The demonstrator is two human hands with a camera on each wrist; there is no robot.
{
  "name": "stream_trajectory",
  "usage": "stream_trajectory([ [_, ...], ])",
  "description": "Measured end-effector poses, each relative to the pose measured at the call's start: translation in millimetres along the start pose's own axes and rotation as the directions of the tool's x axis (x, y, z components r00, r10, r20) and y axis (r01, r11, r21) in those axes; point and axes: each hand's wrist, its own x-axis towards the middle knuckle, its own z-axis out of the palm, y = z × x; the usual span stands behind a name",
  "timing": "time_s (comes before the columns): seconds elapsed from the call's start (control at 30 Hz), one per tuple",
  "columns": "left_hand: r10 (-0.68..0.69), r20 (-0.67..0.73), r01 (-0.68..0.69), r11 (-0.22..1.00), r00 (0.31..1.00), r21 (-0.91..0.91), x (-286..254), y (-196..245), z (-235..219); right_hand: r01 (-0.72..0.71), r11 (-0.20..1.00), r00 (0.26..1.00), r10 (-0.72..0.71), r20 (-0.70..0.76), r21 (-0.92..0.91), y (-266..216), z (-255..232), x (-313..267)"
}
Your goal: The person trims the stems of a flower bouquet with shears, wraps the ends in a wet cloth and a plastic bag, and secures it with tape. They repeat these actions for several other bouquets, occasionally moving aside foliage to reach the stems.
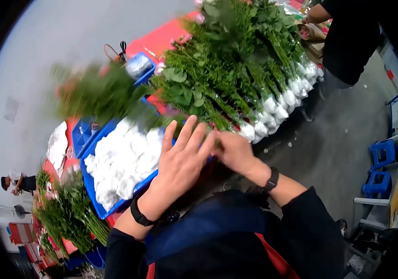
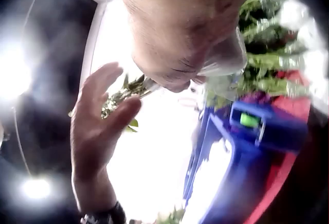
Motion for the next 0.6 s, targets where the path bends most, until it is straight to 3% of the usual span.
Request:
stream_trajectory([
  [0.07, 0.002, -0.092, -0.011, 0.995, 0.996, -0.102, 6.7, 0.8, -1.3, -0.098, 0.994, 0.977, 0.088, -0.196, -0.042, 43.9, -24.3, 12.4],
  [0.13, -0.037, -0.074, 0.027, 0.991, 0.997, -0.13, -5.1, -4.1, 8.9, -0.245, 0.963, 0.896, 0.18, -0.406, -0.113, 76.2, -55.8, 31.8],
  [0.2, -0.109, 0.034, 0.113, 0.983, 0.993, -0.145, -31.8, -13.9, 18.7, -0.363, 0.873, 0.813, 0.126, -0.568, -0.326, 131.5, -80.8, 46.3],
  [0.23, -0.17, 0.095, 0.183, 0.972, 0.981, -0.145, -49.9, -19.0, 23.7, -0.321, 0.794, 0.804, -0.06, -0.591, -0.516, 162.8, -92.5, 52.5],
  [0.27, -0.222, 0.128, 0.239, 0.962, 0.967, -0.131, -70.2, -26.0, 29.1, -0.289, 0.785, 0.795, -0.122, -0.594, -0.548, 170.2, -99.4, 63.7],
  [0.33, -0.345, 0.2, 0.363, 0.93, 0.917, -0.062, -114.7, -37.6, 34.1, -0.413, 0.656, 0.866, 0.07, -0.494, -0.631, 233.4, -103.1, 69.5],
  [0.37, -0.43, 0.218, 0.449, 0.893, 0.876, -0.044, -139.7, -41.8, 35.4, -0.52, 0.548, 0.853, 0.292, -0.432, -0.655, 251.1, -99.9, 78.0],
  [0.43, -0.607, 0.218, 0.625, 0.78, 0.764, -0.017, -192.8, -47.6, 32.9, -0.287, 0.644, 0.944, 0.063, -0.325, -0.709, 275.8, -80.2, 80.0],
  [0.47, -0.686, 0.197, 0.702, 0.712, 0.701, -0.015, -218.5, -52.1, 26.7, -0.158, 0.596, 0.976, -0.029, -0.218, -0.788, 282.7, -76.2, 82.9],
  [0.5, -0.782, 0.279, 0.815, 0.579, 0.558, -0.009, -239.0, -57.8, 9.9, -0.331, 0.668, 0.944, 0.243, -0.225, -0.667, 261.8, -75.4, 91.2],
  [0.57, -0.898, 0.048, 0.898, 0.432, 0.437, -0.08, -305.9, -73.0, -0.2, -0.354, 0.707, 0.935, 0.263, -0.238, -0.612, 279.0, -79.9, 95.0],
  [0.6, -0.932, -0.07, 0.923, 0.361, 0.355, -0.134, -342.1, -80.5, -4.2, -0.312, 0.702, 0.948, 0.186, -0.259, -0.64, 281.8, -82.4, 94.4],
])
